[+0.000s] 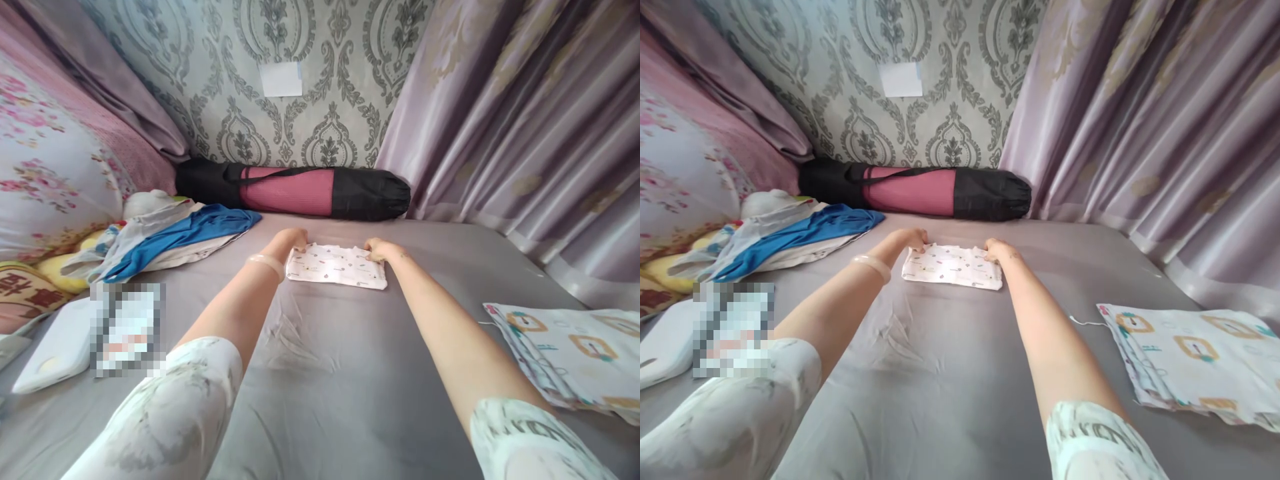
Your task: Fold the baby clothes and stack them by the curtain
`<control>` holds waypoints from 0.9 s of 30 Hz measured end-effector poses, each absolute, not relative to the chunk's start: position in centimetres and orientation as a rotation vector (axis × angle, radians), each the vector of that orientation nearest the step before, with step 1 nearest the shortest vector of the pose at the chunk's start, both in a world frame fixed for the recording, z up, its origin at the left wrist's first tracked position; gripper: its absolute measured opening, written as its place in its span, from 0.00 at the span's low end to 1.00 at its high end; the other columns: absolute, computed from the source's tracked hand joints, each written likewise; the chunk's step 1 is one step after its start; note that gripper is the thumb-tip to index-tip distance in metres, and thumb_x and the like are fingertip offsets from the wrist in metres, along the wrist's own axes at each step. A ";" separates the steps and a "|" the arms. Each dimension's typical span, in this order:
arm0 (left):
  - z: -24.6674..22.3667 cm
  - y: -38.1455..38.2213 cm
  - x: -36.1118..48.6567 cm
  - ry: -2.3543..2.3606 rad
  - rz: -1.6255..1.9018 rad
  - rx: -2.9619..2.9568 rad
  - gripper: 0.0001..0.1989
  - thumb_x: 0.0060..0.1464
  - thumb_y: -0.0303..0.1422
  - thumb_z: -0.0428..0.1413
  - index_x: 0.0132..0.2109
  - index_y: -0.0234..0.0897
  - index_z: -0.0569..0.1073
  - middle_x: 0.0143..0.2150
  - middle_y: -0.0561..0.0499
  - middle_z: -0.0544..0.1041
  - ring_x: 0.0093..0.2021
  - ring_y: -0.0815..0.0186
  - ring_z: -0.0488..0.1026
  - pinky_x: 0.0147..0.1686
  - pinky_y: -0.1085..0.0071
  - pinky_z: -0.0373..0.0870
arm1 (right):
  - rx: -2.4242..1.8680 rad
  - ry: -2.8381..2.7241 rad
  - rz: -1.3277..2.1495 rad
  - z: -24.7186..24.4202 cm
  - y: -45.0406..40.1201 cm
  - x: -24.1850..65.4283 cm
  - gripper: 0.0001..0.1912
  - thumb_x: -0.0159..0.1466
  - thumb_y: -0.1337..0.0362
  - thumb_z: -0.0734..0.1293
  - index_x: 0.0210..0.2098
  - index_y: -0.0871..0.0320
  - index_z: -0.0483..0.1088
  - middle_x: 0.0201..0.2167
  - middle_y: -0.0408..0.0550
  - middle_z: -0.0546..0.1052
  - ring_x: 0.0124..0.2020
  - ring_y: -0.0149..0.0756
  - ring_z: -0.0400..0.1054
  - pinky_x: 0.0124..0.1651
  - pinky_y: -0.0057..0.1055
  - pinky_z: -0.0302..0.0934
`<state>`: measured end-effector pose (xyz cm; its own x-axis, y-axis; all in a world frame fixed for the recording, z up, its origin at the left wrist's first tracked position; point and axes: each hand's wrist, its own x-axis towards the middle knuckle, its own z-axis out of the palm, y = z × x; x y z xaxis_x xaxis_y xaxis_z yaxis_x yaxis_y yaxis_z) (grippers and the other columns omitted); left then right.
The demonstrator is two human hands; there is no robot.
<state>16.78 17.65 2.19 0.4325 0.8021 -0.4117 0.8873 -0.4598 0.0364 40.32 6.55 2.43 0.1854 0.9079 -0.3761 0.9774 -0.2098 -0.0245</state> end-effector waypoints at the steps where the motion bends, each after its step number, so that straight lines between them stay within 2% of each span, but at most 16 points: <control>1: 2.3 18.0 16.9 1.453 -0.531 2.435 0.30 0.40 0.32 0.62 0.55 0.41 0.75 0.49 0.44 0.79 0.49 0.53 0.75 0.49 0.63 0.69 | 2.223 1.796 -0.475 2.6 6.8 40.3 0.20 0.60 0.66 0.69 0.53 0.56 0.72 0.52 0.52 0.75 0.48 0.41 0.72 0.44 0.30 0.65; 5: 2.5 19.1 17.1 1.340 -0.621 2.448 0.27 0.37 0.32 0.62 0.50 0.37 0.78 0.46 0.42 0.80 0.45 0.53 0.76 0.45 0.66 0.71 | 2.168 1.752 -0.505 3.3 7.7 40.3 0.21 0.57 0.65 0.72 0.50 0.58 0.74 0.48 0.53 0.77 0.46 0.43 0.73 0.43 0.32 0.65; 10: 1.8 19.1 16.4 1.327 -0.541 2.466 0.23 0.38 0.33 0.60 0.46 0.38 0.80 0.42 0.44 0.81 0.41 0.55 0.77 0.43 0.68 0.71 | 2.202 1.777 -0.504 2.9 7.7 40.9 0.16 0.55 0.63 0.73 0.44 0.58 0.77 0.44 0.54 0.79 0.42 0.44 0.74 0.43 0.35 0.65; 14: 1.1 17.5 15.6 1.364 -0.351 2.500 0.20 0.42 0.30 0.57 0.46 0.38 0.78 0.42 0.45 0.81 0.40 0.58 0.77 0.43 0.68 0.70 | 2.301 1.884 -0.470 1.5 6.5 41.3 0.13 0.58 0.63 0.70 0.43 0.57 0.75 0.44 0.52 0.78 0.41 0.40 0.73 0.40 0.31 0.64; 18: 1.4 15.3 14.7 1.423 -0.126 2.554 0.17 0.47 0.29 0.54 0.46 0.40 0.75 0.45 0.46 0.79 0.45 0.58 0.75 0.49 0.59 0.67 | 2.406 2.022 -0.382 0.3 4.7 41.7 0.15 0.62 0.63 0.66 0.48 0.56 0.70 0.50 0.51 0.75 0.46 0.37 0.70 0.41 0.27 0.62; 21: 2.2 14.2 14.1 1.463 -0.004 2.567 0.14 0.50 0.29 0.54 0.45 0.41 0.74 0.46 0.47 0.78 0.48 0.56 0.73 0.51 0.56 0.65 | 2.517 2.121 -0.332 0.4 3.6 41.9 0.13 0.62 0.63 0.65 0.47 0.57 0.69 0.47 0.50 0.75 0.43 0.36 0.70 0.40 0.27 0.61; 27: 4.5 13.5 12.6 1.333 0.394 2.491 0.16 0.47 0.31 0.57 0.46 0.38 0.76 0.42 0.48 0.80 0.45 0.59 0.74 0.47 0.63 0.68 | 2.626 2.341 -0.263 3.3 1.8 42.2 0.09 0.58 0.64 0.68 0.39 0.58 0.71 0.41 0.47 0.76 0.40 0.36 0.68 0.39 0.27 0.59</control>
<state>12.60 13.49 4.45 0.5349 0.8387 0.1029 0.7600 -0.5307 0.3751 42.23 1.83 3.25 0.1412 0.9795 0.1436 0.9234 -0.0780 -0.3758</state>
